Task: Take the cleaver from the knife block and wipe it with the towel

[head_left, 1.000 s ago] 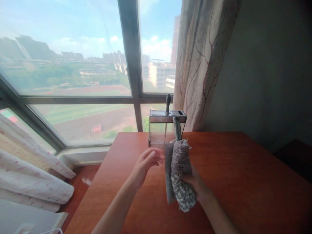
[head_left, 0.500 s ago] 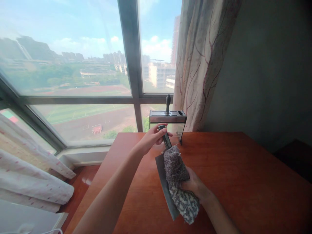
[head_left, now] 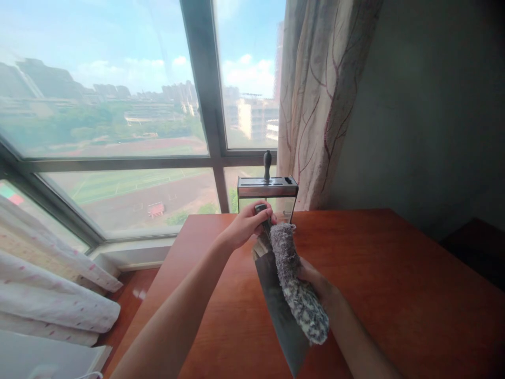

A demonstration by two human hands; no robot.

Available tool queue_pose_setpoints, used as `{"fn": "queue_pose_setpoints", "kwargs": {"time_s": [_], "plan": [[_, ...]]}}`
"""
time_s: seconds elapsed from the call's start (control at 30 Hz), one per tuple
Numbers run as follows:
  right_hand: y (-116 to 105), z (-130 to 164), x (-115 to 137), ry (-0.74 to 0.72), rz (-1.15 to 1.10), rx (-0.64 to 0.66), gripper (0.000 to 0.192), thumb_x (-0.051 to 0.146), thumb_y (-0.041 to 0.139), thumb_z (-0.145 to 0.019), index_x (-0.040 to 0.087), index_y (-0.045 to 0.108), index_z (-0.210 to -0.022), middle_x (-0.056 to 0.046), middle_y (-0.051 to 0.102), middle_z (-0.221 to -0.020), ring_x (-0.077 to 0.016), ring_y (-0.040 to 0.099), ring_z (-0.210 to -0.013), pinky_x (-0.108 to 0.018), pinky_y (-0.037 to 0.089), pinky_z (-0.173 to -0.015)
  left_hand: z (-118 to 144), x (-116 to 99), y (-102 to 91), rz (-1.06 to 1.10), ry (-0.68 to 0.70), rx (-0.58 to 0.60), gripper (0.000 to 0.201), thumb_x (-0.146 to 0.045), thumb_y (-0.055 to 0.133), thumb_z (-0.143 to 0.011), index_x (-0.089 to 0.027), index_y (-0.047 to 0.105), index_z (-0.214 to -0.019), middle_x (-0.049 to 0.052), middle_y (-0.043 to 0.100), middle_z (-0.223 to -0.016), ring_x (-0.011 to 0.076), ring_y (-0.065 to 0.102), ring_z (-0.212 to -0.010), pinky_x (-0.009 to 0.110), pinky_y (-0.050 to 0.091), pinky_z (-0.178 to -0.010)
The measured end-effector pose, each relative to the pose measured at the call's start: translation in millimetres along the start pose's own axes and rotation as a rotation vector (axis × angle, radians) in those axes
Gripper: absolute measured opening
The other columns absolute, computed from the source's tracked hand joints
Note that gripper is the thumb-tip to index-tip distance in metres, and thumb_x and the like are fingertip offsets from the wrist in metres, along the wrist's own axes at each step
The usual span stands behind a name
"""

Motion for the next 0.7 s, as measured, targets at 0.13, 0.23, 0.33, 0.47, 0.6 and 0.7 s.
{"fn": "queue_pose_setpoints", "kwargs": {"time_s": [0.13, 0.23, 0.33, 0.47, 0.6, 0.7], "plan": [[1, -4, 0, -0.030, 0.063, -0.010, 0.043, 0.030, 0.080, -0.060, 0.018, 0.066, -0.099, -0.005, 0.069, -0.085, -0.0186, 0.063, -0.071, -0.029, 0.049, -0.065, 1, 0, -1.5, -0.049, -0.003, -0.021, 0.026, -0.039, 0.064, -0.080, -0.017, 0.055, -0.088, 0.002, 0.062, -0.073, 0.0045, 0.040, -0.046, 0.017, 0.025, -0.039], [2, 2, -2, 0.002, 0.077, 0.028, 0.049, 0.030, 0.079, -0.060, 0.016, 0.064, -0.104, -0.006, 0.069, -0.087, -0.0200, 0.064, -0.073, -0.030, 0.049, -0.068, 2, -3, -6.6, -0.026, 0.021, -0.064, 0.024, -0.039, 0.062, -0.082, -0.017, 0.053, -0.085, 0.002, 0.062, -0.072, 0.0041, 0.039, -0.046, 0.016, 0.023, -0.038], [-3, 15, -3, 0.058, 0.080, 0.049, 0.056, 0.031, 0.080, -0.054, 0.015, 0.065, -0.106, -0.007, 0.070, -0.088, -0.0219, 0.064, -0.074, -0.030, 0.049, -0.067, 4, -9, -14.5, 0.021, 0.074, -0.109, 0.022, -0.037, 0.062, -0.082, -0.016, 0.052, -0.084, 0.002, 0.060, -0.072, 0.0036, 0.039, -0.047, 0.015, 0.020, -0.039], [-20, 32, -3, 0.105, 0.085, -0.007, 0.053, 0.035, 0.077, -0.054, 0.019, 0.068, -0.103, -0.007, 0.070, -0.089, -0.0246, 0.065, -0.076, -0.033, 0.050, -0.066, 6, -20, -26.2, 0.071, 0.115, -0.154, 0.023, -0.035, 0.065, -0.080, -0.016, 0.053, -0.084, 0.001, 0.059, -0.072, 0.0024, 0.034, -0.044, 0.015, 0.020, -0.038], [-28, 42, -2, 0.060, 0.048, -0.057, 0.041, 0.049, 0.071, -0.061, 0.023, 0.070, -0.093, -0.010, 0.070, -0.086, -0.0276, 0.066, -0.078, -0.038, 0.051, -0.067, 7, -28, -35.4, 0.116, 0.178, -0.207, 0.021, -0.034, 0.065, -0.079, -0.017, 0.055, -0.085, -0.001, 0.058, -0.071, 0.0013, 0.030, -0.042, 0.015, 0.020, -0.037], [-22, 40, -2, 0.053, 0.058, -0.023, 0.043, 0.050, 0.070, -0.061, 0.023, 0.069, -0.095, -0.009, 0.069, -0.087, -0.0278, 0.066, -0.080, -0.038, 0.051, -0.068, 8, -28, -35.7, 0.107, 0.167, -0.225, 0.023, -0.035, 0.067, -0.077, -0.016, 0.055, -0.082, 0.000, 0.059, -0.070, 0.0008, 0.031, -0.041, 0.014, 0.021, -0.037]]}}
Point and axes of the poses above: each hand's wrist, its own z-axis away from the middle knuckle, its own y-axis out of the palm, x = y × z, the point moved 3 cm from there along -z, towards the middle knuckle
